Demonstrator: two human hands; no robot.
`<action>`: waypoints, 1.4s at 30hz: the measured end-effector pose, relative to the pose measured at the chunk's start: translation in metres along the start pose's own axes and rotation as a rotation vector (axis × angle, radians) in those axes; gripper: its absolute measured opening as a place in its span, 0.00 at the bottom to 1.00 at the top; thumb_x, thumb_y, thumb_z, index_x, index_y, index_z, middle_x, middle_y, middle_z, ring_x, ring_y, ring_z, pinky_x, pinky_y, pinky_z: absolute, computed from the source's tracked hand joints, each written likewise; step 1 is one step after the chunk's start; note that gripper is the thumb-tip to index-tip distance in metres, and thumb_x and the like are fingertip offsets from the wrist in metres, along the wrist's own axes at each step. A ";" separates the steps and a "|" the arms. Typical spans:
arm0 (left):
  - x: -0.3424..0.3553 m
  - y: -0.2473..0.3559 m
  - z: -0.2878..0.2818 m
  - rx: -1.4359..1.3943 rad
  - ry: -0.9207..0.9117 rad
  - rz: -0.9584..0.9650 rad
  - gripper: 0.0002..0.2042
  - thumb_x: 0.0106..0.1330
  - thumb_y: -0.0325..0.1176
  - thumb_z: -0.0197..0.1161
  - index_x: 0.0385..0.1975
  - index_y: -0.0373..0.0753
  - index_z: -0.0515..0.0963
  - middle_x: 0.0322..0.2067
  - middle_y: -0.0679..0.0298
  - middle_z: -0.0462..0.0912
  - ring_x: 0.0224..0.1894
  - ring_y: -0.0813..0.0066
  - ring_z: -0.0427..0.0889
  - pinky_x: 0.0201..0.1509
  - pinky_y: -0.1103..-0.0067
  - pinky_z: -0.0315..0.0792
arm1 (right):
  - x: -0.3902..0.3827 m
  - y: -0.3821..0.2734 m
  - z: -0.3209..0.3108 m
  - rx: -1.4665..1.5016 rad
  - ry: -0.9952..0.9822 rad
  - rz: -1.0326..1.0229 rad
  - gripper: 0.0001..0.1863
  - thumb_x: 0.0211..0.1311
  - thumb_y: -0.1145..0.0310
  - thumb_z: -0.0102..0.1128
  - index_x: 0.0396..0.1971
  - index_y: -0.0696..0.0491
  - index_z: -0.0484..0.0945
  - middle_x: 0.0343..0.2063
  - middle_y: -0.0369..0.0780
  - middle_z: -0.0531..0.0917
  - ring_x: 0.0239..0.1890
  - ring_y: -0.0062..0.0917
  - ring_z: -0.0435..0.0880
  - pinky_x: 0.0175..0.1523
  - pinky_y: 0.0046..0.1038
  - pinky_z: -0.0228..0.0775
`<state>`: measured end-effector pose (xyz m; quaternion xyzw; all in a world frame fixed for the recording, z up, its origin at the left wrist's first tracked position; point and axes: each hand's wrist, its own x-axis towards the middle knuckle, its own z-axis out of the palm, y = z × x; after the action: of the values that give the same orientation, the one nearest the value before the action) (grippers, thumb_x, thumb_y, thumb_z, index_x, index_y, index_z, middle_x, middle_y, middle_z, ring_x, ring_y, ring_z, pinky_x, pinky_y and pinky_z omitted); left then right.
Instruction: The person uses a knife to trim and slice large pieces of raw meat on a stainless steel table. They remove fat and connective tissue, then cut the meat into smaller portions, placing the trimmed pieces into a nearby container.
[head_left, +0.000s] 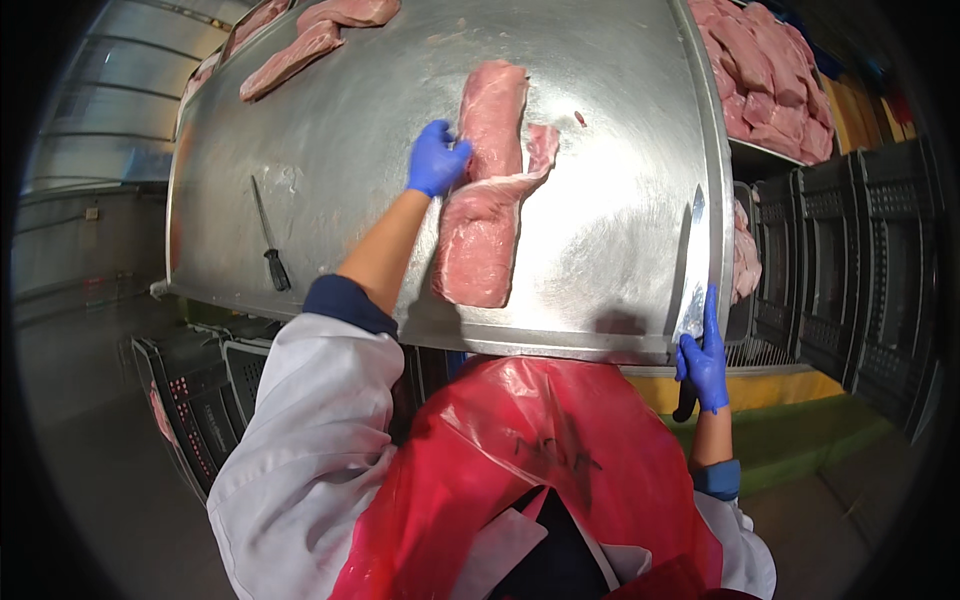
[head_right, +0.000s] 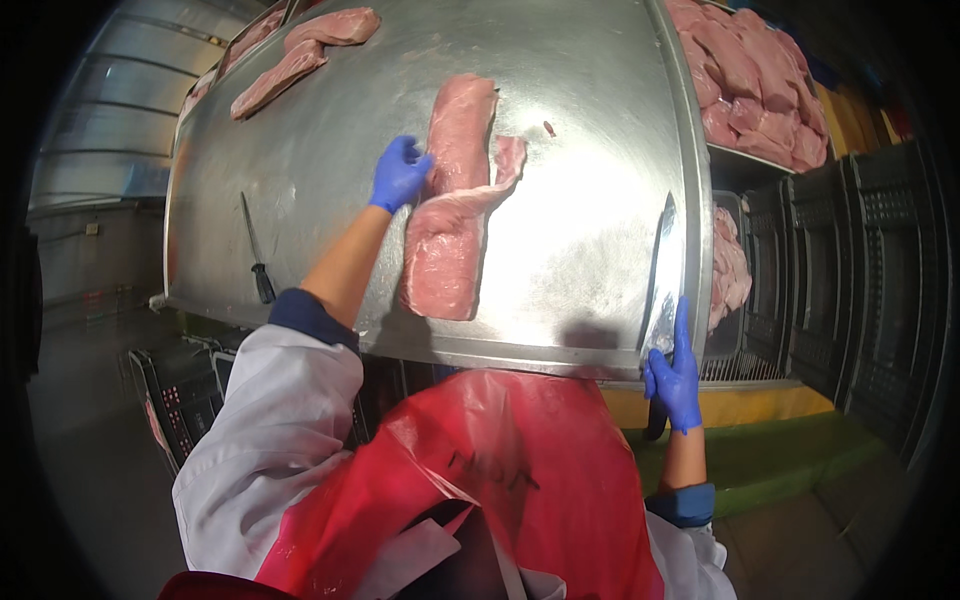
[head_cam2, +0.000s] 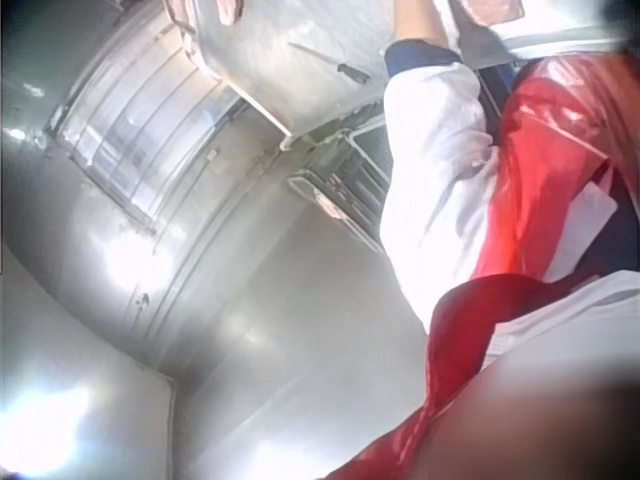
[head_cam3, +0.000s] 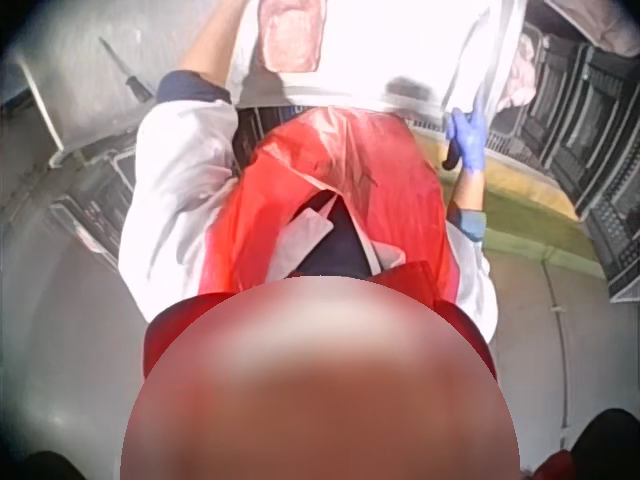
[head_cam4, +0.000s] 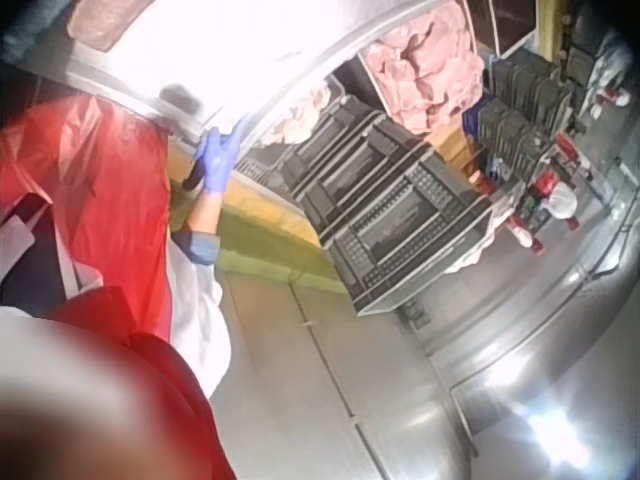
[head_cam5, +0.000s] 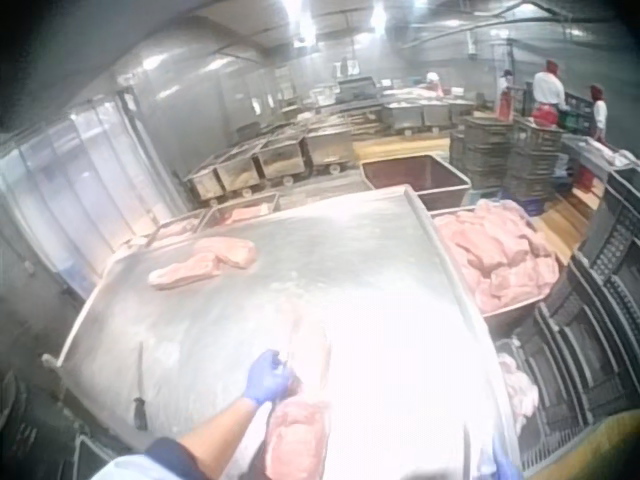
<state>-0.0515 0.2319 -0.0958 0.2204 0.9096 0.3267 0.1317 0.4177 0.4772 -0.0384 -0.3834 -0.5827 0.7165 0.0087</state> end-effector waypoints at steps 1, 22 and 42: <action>-0.021 0.030 0.013 0.002 0.106 0.197 0.27 0.48 0.44 0.74 0.44 0.32 0.78 0.43 0.47 0.81 0.47 0.55 0.82 0.54 0.66 0.74 | 0.015 -0.008 -0.001 -0.009 -0.003 -0.032 0.47 0.61 0.85 0.43 0.78 0.39 0.40 0.18 0.32 0.70 0.13 0.14 0.63 0.17 0.19 0.60; -0.066 0.063 -0.087 -0.543 0.251 0.090 0.14 0.65 0.34 0.56 0.43 0.31 0.78 0.35 0.56 0.83 0.38 0.67 0.80 0.45 0.72 0.74 | 0.129 -0.095 0.222 -0.656 -1.107 0.265 0.45 0.60 0.77 0.48 0.77 0.37 0.45 0.22 0.39 0.76 0.16 0.21 0.75 0.21 0.26 0.70; -0.411 0.066 -0.405 -0.663 1.047 -0.068 0.20 0.73 0.37 0.49 0.58 0.30 0.70 0.50 0.51 0.79 0.49 0.57 0.81 0.53 0.67 0.78 | 0.079 -0.062 0.284 -0.642 -1.236 -0.128 0.43 0.63 0.70 0.49 0.77 0.35 0.42 0.28 0.43 0.82 0.17 0.23 0.76 0.27 0.28 0.74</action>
<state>0.1703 -0.1399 0.2911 -0.0509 0.7101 0.6523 -0.2602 0.1764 0.2977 -0.0213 0.1461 -0.6850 0.5939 -0.3959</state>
